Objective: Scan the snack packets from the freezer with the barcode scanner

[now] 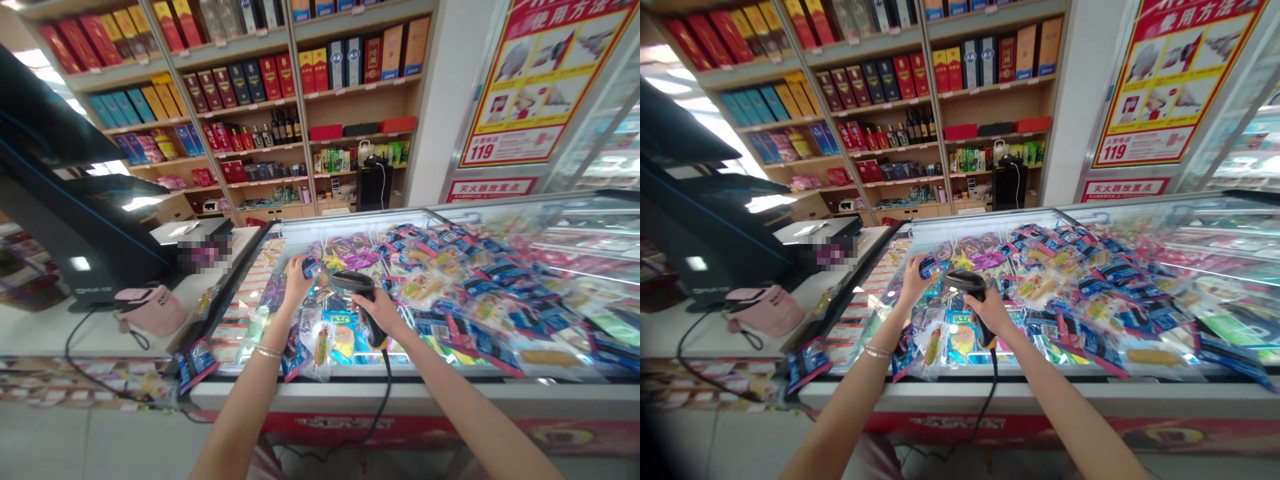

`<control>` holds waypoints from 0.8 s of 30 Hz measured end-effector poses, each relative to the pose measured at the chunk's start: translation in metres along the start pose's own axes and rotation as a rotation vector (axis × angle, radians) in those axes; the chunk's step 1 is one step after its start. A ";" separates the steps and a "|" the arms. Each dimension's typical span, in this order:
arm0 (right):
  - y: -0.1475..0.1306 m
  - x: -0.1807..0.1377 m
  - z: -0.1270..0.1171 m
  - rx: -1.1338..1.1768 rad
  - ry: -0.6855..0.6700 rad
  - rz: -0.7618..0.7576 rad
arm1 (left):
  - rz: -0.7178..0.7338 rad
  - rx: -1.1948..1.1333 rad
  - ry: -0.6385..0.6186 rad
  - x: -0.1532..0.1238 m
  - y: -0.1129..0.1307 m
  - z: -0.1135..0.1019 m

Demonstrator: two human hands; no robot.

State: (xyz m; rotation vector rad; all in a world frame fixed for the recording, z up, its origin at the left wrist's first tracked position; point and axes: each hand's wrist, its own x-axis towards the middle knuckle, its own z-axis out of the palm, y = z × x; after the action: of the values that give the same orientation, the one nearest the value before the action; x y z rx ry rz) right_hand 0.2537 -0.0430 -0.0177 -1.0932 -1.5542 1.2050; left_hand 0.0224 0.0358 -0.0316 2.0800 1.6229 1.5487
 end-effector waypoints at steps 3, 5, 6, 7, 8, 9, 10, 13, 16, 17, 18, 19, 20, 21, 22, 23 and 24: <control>-0.002 -0.001 0.001 -0.073 0.029 -0.007 | 0.055 -0.015 -0.024 -0.001 0.007 0.000; -0.003 -0.001 0.002 -0.085 0.035 -0.008 | 0.056 -0.017 -0.038 -0.002 0.009 0.000; -0.003 -0.001 0.002 -0.080 0.036 -0.007 | 0.050 -0.016 -0.043 -0.001 0.009 0.000; -0.003 -0.001 0.002 -0.075 0.034 -0.006 | 0.042 -0.016 -0.049 -0.001 0.010 0.000; -0.004 -0.002 0.002 -0.073 0.032 -0.007 | 0.034 -0.017 -0.056 -0.001 0.009 0.000; -0.004 -0.002 0.002 -0.077 0.026 -0.009 | 0.026 -0.022 -0.062 -0.001 0.009 0.000; -0.004 -0.002 0.002 -0.085 0.019 -0.010 | 0.018 -0.028 -0.066 -0.001 0.008 0.001; -0.006 -0.004 0.001 -0.128 -0.006 -0.007 | -0.006 -0.051 -0.075 0.000 0.006 0.001; -0.008 -0.005 0.001 -0.155 -0.002 -0.006 | -0.034 -0.072 -0.086 0.000 0.005 0.001; -0.009 -0.006 0.000 -0.153 -0.001 -0.009 | -0.040 -0.079 -0.091 0.000 0.004 0.001; -0.009 -0.006 0.000 -0.146 0.002 -0.013 | -0.044 -0.086 -0.094 0.000 0.004 0.001; -0.010 -0.007 0.000 -0.138 0.003 -0.014 | -0.049 -0.094 -0.095 0.000 0.003 0.001; -0.011 -0.007 0.000 -0.134 0.004 -0.014 | -0.056 -0.104 -0.095 0.000 0.003 0.002; -0.011 -0.007 -0.001 -0.135 0.006 -0.013 | -0.067 -0.116 -0.093 0.000 0.002 0.002; -0.013 -0.008 -0.001 -0.140 0.010 -0.011 | -0.083 -0.129 -0.090 -0.001 0.001 0.003; -0.014 -0.008 -0.001 -0.146 0.012 -0.008 | -0.101 -0.143 -0.089 -0.001 0.000 0.004; -0.015 -0.008 -0.001 -0.150 0.014 -0.007 | -0.120 -0.159 -0.089 -0.001 -0.001 0.005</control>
State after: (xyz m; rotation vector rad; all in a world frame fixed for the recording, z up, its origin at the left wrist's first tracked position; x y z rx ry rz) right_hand 0.2544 -0.0533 -0.0039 -1.1885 -1.6581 1.0878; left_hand 0.0257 0.0376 -0.0353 1.9050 1.5120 1.4730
